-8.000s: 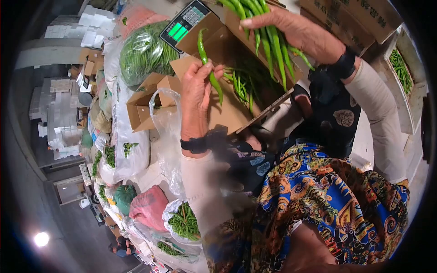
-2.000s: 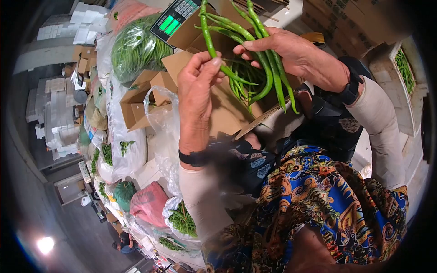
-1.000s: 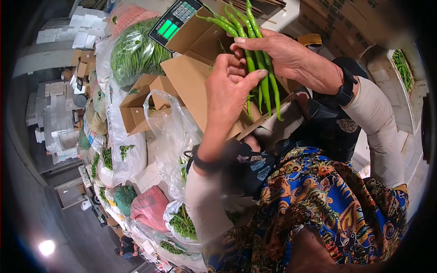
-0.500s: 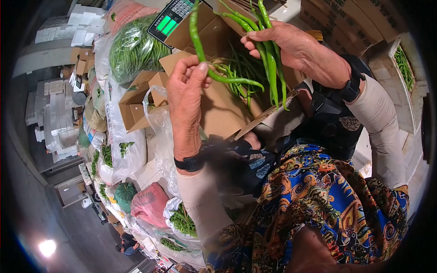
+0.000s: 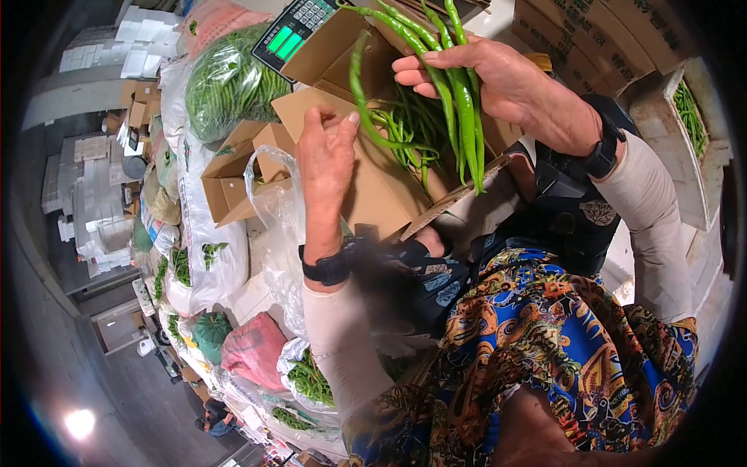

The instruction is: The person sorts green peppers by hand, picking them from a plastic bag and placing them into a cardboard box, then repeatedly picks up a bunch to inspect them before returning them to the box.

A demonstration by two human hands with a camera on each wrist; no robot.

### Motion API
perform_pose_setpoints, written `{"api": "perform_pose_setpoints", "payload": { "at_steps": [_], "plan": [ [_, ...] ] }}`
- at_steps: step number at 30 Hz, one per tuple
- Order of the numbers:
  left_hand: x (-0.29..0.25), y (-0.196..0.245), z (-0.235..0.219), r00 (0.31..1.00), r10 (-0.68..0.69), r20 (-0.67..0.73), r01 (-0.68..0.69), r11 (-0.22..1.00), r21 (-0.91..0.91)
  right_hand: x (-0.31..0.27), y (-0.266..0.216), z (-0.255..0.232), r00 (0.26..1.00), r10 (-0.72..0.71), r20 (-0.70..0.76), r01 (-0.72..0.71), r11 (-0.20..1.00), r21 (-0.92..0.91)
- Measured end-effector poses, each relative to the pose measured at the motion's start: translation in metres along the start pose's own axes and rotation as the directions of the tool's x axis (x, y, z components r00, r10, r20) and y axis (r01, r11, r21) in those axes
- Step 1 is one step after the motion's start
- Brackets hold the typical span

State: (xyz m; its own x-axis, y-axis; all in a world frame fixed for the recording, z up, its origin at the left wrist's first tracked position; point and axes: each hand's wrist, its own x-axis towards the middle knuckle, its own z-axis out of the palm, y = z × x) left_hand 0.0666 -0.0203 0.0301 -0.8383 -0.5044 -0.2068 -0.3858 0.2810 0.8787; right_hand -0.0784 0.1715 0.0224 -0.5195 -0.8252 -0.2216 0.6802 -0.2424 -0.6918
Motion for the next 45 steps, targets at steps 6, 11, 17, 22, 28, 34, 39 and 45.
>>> {"api": "perform_pose_setpoints", "payload": {
  "at_steps": [6,11,17,22,28,34,39,45],
  "plan": [
    [-0.02,0.039,0.045,0.981,0.19,0.023,-0.18,0.955,-0.235,-0.003,0.01,0.014,1.0,-0.011,-0.006,0.011,1.0,-0.009],
    [-0.005,0.023,0.065,0.977,0.2,0.08,-0.153,0.906,-0.394,0.0,0.018,0.017,0.999,-0.025,0.024,0.024,0.999,0.046],
    [-0.002,0.025,0.042,0.985,0.151,0.085,-0.102,0.9,-0.424,0.005,0.012,0.007,0.999,-0.029,-0.03,0.03,0.999,0.027],
    [0.008,0.001,0.012,0.997,-0.012,0.075,0.035,0.948,-0.317,-0.001,0.001,0.004,0.979,-0.051,-0.197,0.037,0.996,-0.078],
    [0.02,-0.028,0.015,0.999,-0.006,0.05,0.011,0.996,-0.091,0.002,0.004,0.0,0.987,-0.028,-0.161,0.011,0.994,-0.11],
    [-0.011,0.029,0.052,0.968,0.253,-0.008,-0.252,0.966,0.06,0.011,0.016,0.002,0.971,-0.095,-0.217,0.078,0.993,-0.085],
    [-0.015,0.034,0.078,0.968,0.196,0.156,-0.235,0.926,0.297,0.018,0.026,0.004,0.969,-0.052,-0.24,0.045,0.998,-0.031],
    [-0.005,0.022,0.057,0.966,0.102,0.237,-0.03,0.957,-0.288,0.017,0.012,-0.006,0.983,-0.102,0.152,0.121,0.985,-0.123]
  ]
}}
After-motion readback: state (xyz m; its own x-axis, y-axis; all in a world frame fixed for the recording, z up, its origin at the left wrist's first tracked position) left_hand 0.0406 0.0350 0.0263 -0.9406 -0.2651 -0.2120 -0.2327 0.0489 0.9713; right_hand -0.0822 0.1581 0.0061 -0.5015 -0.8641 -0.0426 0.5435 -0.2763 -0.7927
